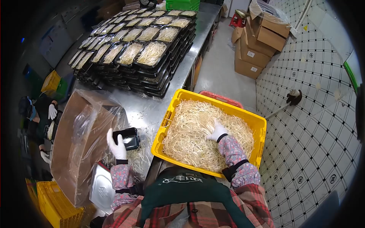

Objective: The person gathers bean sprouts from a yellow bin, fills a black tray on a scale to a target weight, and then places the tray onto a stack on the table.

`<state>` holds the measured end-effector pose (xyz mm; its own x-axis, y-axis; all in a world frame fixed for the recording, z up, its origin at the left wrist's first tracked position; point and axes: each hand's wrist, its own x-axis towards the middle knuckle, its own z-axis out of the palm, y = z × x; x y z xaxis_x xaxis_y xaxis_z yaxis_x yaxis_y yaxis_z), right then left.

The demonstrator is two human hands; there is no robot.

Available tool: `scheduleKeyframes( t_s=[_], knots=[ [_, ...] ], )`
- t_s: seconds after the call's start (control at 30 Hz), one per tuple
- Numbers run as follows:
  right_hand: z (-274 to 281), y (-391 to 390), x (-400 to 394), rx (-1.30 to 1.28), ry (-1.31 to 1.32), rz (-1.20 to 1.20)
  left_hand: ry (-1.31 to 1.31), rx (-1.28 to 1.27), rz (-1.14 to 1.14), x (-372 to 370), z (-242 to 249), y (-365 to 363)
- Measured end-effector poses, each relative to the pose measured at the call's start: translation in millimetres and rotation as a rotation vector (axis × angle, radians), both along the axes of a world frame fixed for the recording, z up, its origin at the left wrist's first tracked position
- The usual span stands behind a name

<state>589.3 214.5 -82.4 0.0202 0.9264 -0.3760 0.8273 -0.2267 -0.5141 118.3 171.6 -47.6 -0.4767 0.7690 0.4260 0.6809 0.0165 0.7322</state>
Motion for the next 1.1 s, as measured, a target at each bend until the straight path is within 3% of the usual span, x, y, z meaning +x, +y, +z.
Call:
scheduleKeyframes(
  t_s=[0.03,0.1,0.17,0.23,0.27,0.33,0.4,0.43,0.5,0.57,0.6,0.7,0.73,0.77,0.83,0.9,0.97,1.1],
  knots=[
    [-17,-11,-4,0.087,-0.092,0.041,0.119,0.009,0.116,-20,-7,-5],
    [8,-32,-20,0.077,-0.146,0.079,0.111,-0.066,0.327,-61,-48,-12],
    [-9,-49,-11,0.173,-0.025,0.082,-0.234,-0.187,0.458,-95,-94,-17],
    [-6,-52,-4,0.27,0.097,0.072,-0.602,0.021,0.415,-123,-151,-10],
    [7,-53,-1,0.212,0.11,0.027,-0.607,0.03,0.417,-116,-144,-12],
    [15,-54,9,0.202,0.167,-0.036,-0.883,-0.056,0.375,-99,-129,-15],
    [-10,-48,26,0.234,0.299,-0.044,-0.716,-0.186,0.44,-149,-202,-5],
    [-8,-45,30,0.255,0.436,-0.057,-0.634,-0.252,0.474,-140,-188,-2],
    [4,-42,37,0.234,0.388,-0.021,-0.556,-0.266,0.489,-116,-169,-7],
    [16,-32,42,0.225,0.177,0.076,-0.863,0.196,0.503,-98,-155,0],
    [17,-26,45,0.192,0.204,0.048,-0.879,0.306,0.506,-67,-117,-2],
    [29,-13,46,0.192,0.281,0.109,-0.772,0.366,0.469,-47,-96,3],
    [23,-7,43,0.198,0.062,0.162,-0.674,0.386,0.421,-32,-81,6],
    [36,-2,34,0.213,0.063,0.183,-0.574,0.412,0.373,-13,-59,10],
    [88,1,9,0.13,-0.173,0.297,-0.476,0.431,0.226,31,-5,10],
    [116,8,-15,0.123,-0.186,0.32,-0.213,0.441,0.158,61,29,10],
    [126,16,-42,0.323,-0.249,0.44,0.141,0.459,0.123,96,84,-2],
    [151,13,-138,0.425,-0.344,0.608,0.463,0.449,-0.017,121,120,-24]
  ],
)
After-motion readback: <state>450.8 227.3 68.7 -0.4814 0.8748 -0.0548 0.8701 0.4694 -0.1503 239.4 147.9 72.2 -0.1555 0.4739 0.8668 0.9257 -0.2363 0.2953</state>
